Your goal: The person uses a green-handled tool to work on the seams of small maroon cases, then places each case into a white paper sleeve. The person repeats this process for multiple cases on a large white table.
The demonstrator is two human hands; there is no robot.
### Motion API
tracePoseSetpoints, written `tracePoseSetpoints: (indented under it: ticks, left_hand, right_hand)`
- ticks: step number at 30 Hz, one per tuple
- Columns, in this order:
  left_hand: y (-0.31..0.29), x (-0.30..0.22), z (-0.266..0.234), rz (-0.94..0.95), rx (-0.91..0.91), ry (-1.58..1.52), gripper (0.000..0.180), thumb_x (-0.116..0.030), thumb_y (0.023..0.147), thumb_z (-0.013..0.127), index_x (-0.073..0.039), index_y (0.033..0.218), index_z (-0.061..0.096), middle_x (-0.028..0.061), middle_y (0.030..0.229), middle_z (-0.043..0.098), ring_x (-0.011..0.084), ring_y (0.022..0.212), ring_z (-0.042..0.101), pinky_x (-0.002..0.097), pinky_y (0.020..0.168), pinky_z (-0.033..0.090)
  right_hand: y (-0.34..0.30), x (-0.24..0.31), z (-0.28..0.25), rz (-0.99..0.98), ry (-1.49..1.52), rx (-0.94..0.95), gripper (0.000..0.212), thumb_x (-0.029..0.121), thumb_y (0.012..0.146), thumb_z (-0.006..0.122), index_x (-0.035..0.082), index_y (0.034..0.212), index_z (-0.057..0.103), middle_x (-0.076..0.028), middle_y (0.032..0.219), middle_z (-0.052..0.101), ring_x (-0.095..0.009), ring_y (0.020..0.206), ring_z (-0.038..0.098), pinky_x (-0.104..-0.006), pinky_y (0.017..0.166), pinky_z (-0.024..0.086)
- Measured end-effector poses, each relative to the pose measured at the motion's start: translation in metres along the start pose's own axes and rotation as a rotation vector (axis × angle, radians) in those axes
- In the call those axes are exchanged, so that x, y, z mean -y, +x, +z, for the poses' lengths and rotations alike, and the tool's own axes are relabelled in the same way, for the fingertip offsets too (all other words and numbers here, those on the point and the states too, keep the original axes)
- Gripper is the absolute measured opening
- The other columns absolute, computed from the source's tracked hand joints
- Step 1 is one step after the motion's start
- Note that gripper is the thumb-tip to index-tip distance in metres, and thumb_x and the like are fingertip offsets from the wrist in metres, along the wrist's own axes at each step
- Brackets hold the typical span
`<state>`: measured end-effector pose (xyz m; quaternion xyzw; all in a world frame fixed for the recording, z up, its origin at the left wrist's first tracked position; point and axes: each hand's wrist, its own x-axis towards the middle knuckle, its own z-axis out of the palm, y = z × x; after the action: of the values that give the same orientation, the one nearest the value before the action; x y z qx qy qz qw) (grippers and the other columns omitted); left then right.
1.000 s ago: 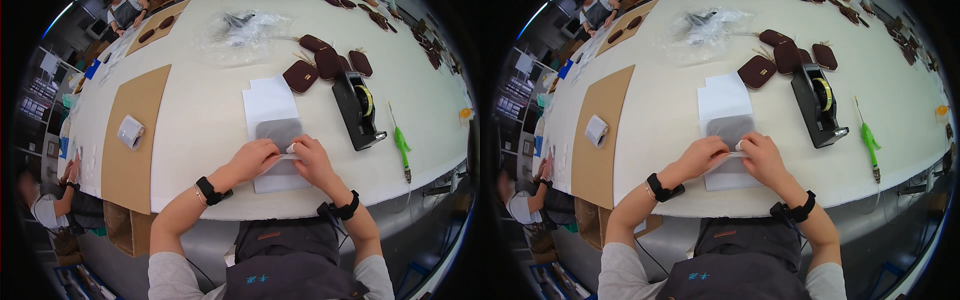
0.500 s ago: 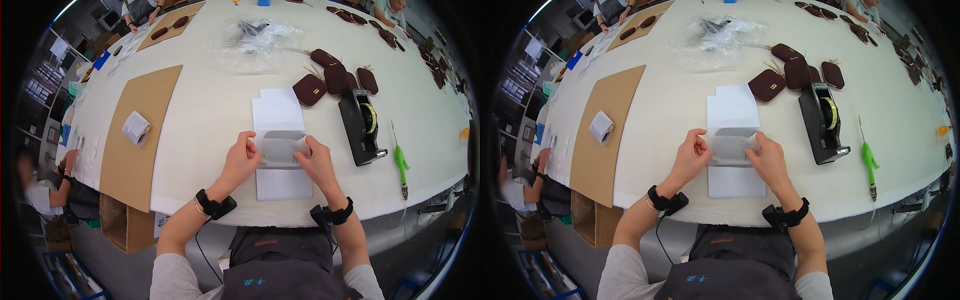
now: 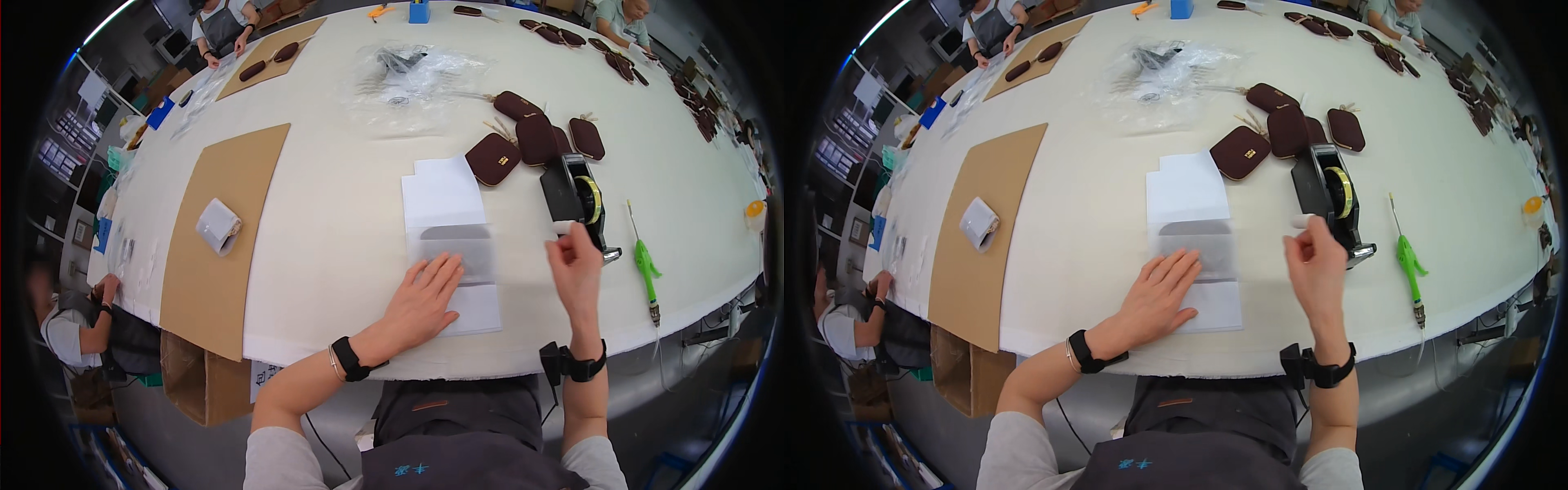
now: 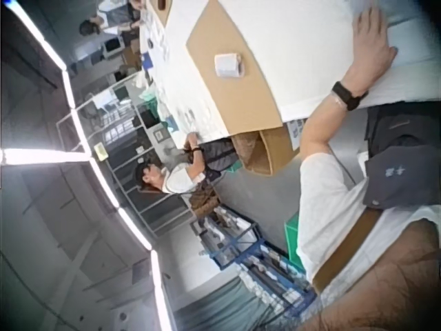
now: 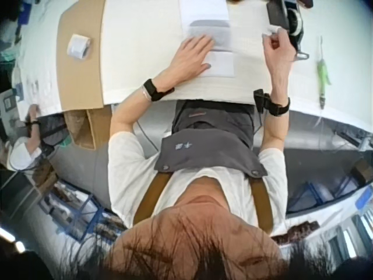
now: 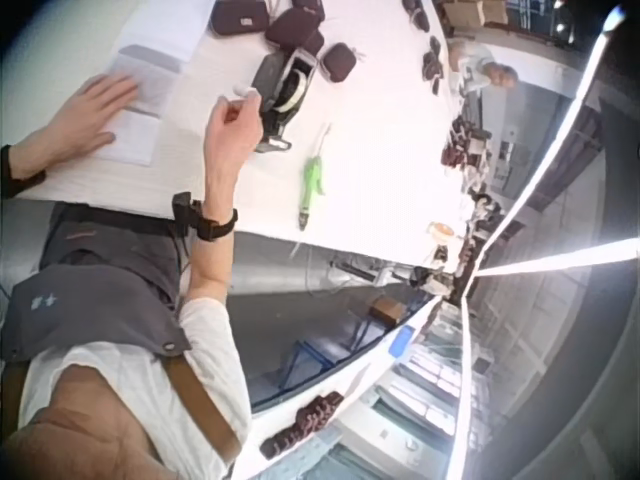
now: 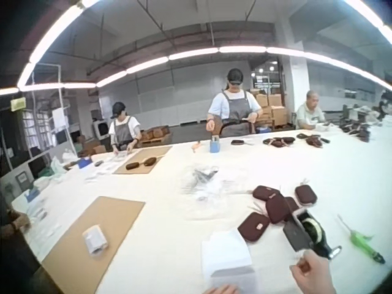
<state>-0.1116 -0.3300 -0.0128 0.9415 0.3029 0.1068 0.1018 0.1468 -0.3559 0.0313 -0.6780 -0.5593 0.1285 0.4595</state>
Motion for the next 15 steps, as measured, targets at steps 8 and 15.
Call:
tracePoseSetpoints:
  ticks: [8, 15]
  left_hand:
    - [0.0, -0.003, 0.005, -0.023, 0.013, 0.017, 0.072, -0.029, 0.08, 0.07, 0.004, 0.137, 0.04, 0.0148, 0.147, 0.034, 0.0297, 0.138, 0.029, 0.0443, 0.112, 0.024]
    - [0.002, -0.007, 0.004, -0.016, -0.005, 0.049, 0.071, -0.026, 0.08, 0.069, 0.005, 0.136, 0.04, 0.0158, 0.146, 0.035, 0.0312, 0.136, 0.031, 0.0451, 0.11, 0.026]
  right_hand:
    - [0.015, -0.069, -0.1, 0.176, -0.078, 0.073, 0.028, 0.01, 0.082, 0.064, 0.003, 0.109, 0.061, -0.003, 0.09, 0.066, -0.012, 0.081, 0.058, -0.0269, 0.066, 0.043]
    - [0.019, -0.065, -0.097, 0.049, -0.092, 0.019, 0.035, 0.005, 0.078, 0.066, 0.004, 0.112, 0.059, -0.002, 0.077, 0.066, -0.012, 0.081, 0.058, -0.0308, 0.082, 0.042]
